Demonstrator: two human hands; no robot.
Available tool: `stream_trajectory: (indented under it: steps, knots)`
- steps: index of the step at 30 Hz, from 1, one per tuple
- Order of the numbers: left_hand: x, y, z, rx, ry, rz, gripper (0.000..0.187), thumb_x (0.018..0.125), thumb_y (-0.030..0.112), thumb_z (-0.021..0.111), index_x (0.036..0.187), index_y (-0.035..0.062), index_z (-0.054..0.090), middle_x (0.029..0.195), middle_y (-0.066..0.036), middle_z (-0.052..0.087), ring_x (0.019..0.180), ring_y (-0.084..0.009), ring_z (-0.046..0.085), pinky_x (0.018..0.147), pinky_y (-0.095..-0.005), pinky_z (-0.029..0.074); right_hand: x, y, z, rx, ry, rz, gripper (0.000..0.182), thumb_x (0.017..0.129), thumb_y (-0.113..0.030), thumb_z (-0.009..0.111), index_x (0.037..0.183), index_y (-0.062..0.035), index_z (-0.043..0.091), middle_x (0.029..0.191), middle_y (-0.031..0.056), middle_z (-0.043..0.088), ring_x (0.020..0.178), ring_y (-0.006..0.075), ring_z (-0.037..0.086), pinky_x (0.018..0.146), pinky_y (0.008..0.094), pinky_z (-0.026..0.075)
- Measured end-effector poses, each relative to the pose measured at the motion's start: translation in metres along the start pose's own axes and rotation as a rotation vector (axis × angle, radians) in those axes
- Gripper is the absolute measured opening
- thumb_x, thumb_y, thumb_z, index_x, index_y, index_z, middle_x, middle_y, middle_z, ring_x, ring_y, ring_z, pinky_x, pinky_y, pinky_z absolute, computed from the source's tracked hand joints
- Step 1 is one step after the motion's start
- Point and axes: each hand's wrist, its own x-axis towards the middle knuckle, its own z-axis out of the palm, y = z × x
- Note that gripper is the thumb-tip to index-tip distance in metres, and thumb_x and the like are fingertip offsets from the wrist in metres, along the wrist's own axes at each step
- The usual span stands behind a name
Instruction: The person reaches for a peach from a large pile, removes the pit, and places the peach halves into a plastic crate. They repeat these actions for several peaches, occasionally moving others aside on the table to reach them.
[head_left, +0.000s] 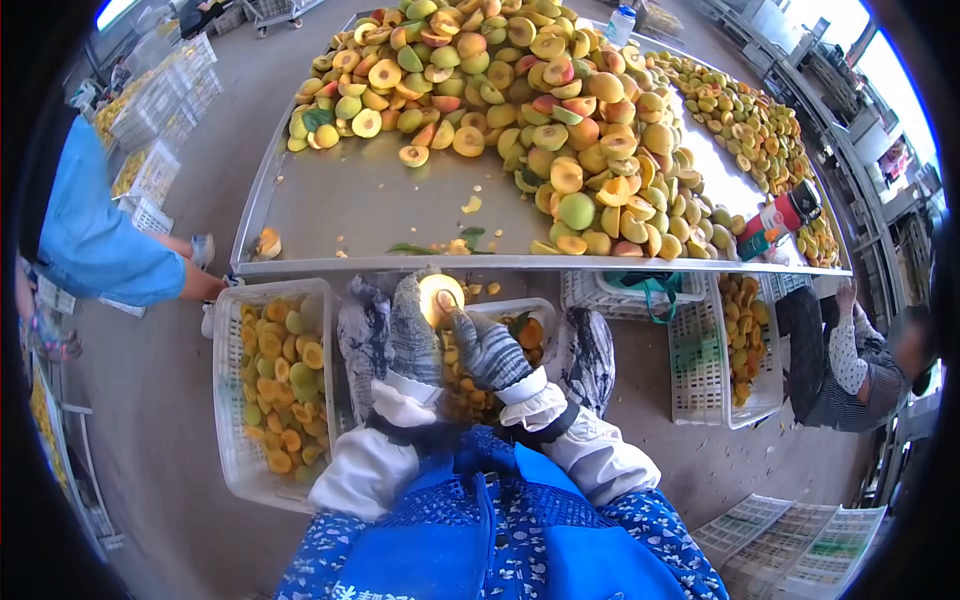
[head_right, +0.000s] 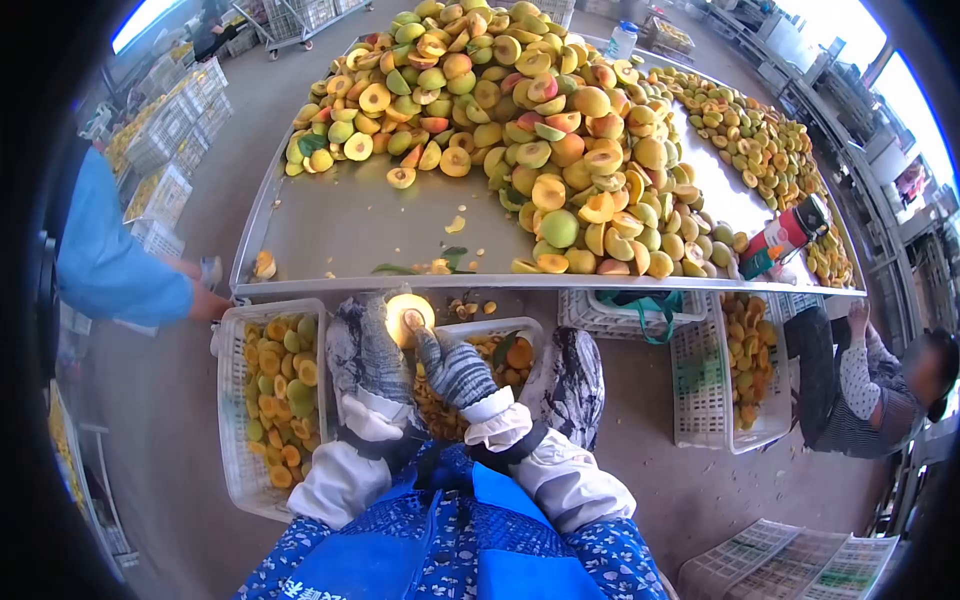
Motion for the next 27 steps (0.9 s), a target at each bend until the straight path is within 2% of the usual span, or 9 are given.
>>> stream_trajectory:
  steps: [4,8,11,13,14,21,23,25,27]
  knots:
    - [0.03,0.067,0.06,0.074,0.208,-0.219,0.033,0.084,0.007,0.047,0.116,0.003,0.043,0.11,-0.009,0.05,0.099,-0.0175,0.049,0.087,-0.0276,0.04,-0.004,0.004,0.01,0.114,0.072,-0.041,0.057,0.077,-0.003,0.043,0.132,-0.0029,0.025,0.08,0.0222,0.055,0.068,0.0377,0.054,0.063,0.0414,0.045]
    - [0.024,0.037,0.052,0.302,0.18,-0.151,0.032,0.085,0.006,0.044,0.117,0.0028,0.042,0.11,-0.01,0.05,0.098,-0.0162,0.049,0.085,-0.0255,0.042,-0.009,0.004,0.009,0.126,0.026,0.022,0.053,0.077,-0.004,0.043,0.129,-0.0018,0.029,0.08,0.0221,0.055,0.068,0.038,0.054,0.063,0.0412,0.044]
    - [0.014,0.038,0.056,0.171,0.127,-0.255,0.046,0.087,0.025,0.045,0.126,0.0036,0.033,0.122,-0.012,0.042,0.109,-0.0199,0.043,0.093,-0.03,0.036,-0.018,0.008,0.009,0.186,-0.033,0.114,0.046,0.078,-0.005,0.042,0.124,-0.0016,0.034,0.079,0.021,0.055,0.068,0.037,0.054,0.062,0.0403,0.044]
    - [0.003,0.047,0.062,0.024,0.265,-0.208,0.035,0.08,0.013,0.052,0.112,-0.0003,0.045,0.1,-0.013,0.053,0.094,-0.0222,0.051,0.084,-0.032,0.042,-0.026,0.011,0.008,0.179,-0.001,-0.049,0.039,0.08,-0.006,0.043,0.118,0.0008,0.039,0.082,0.0199,0.055,0.068,0.0352,0.055,0.061,0.0388,0.045]
    - [-0.004,0.045,0.059,0.025,0.266,-0.212,0.035,0.08,0.013,0.052,0.112,-0.0003,0.045,0.1,-0.013,0.053,0.094,-0.0222,0.051,0.084,-0.032,0.042,-0.028,0.013,0.007,0.357,0.037,-0.079,0.052,0.078,-0.007,0.045,0.128,-0.0002,0.03,0.079,0.0229,0.055,0.062,0.0361,0.055,0.055,0.0405,0.044]
    - [-0.026,0.024,0.023,-0.881,-0.282,-0.427,0.079,0.082,0.056,0.038,0.136,0.0067,0.01,0.138,-0.01,0.022,0.125,-0.0216,0.026,0.103,-0.0323,0.022,-0.052,0.049,0.025,-0.012,0.13,-0.349,0.052,0.079,-0.008,0.045,0.128,0.0027,0.029,0.093,0.0206,0.055,0.064,0.0321,0.057,0.053,0.0377,0.044]
    - [0.029,0.051,0.057,0.533,-0.187,-0.131,0.022,0.082,0.017,0.047,0.098,0.0033,0.055,0.093,-0.011,0.058,0.085,-0.0197,0.056,0.076,-0.0321,0.045,-0.043,0.057,0.017,0.211,0.079,-0.349,0.048,0.081,-0.007,0.042,0.127,0.0023,0.031,0.093,0.0221,0.055,0.063,0.0315,0.057,0.052,0.0379,0.045]
    - [0.032,0.067,0.056,0.534,-0.235,-0.154,0.025,0.082,0.015,0.047,0.103,0.0041,0.052,0.098,-0.012,0.056,0.09,-0.0209,0.054,0.079,-0.0314,0.044,-0.038,0.059,-0.008,0.214,-0.236,-0.327,0.046,0.082,-0.004,0.039,0.128,0.0007,0.032,0.085,0.0207,0.057,0.058,0.0282,0.057,0.05,0.0349,0.045]
    - [0.038,0.071,0.059,0.529,-0.281,-0.167,0.028,0.082,0.014,0.047,0.109,0.0049,0.05,0.103,-0.013,0.054,0.095,-0.0221,0.052,0.082,-0.0308,0.042,-0.033,0.057,-0.011,0.242,-0.224,-0.328,0.046,0.083,-0.005,0.038,0.129,-0.0017,0.032,0.072,0.0174,0.058,0.052,0.0243,0.055,0.048,0.0315,0.044]
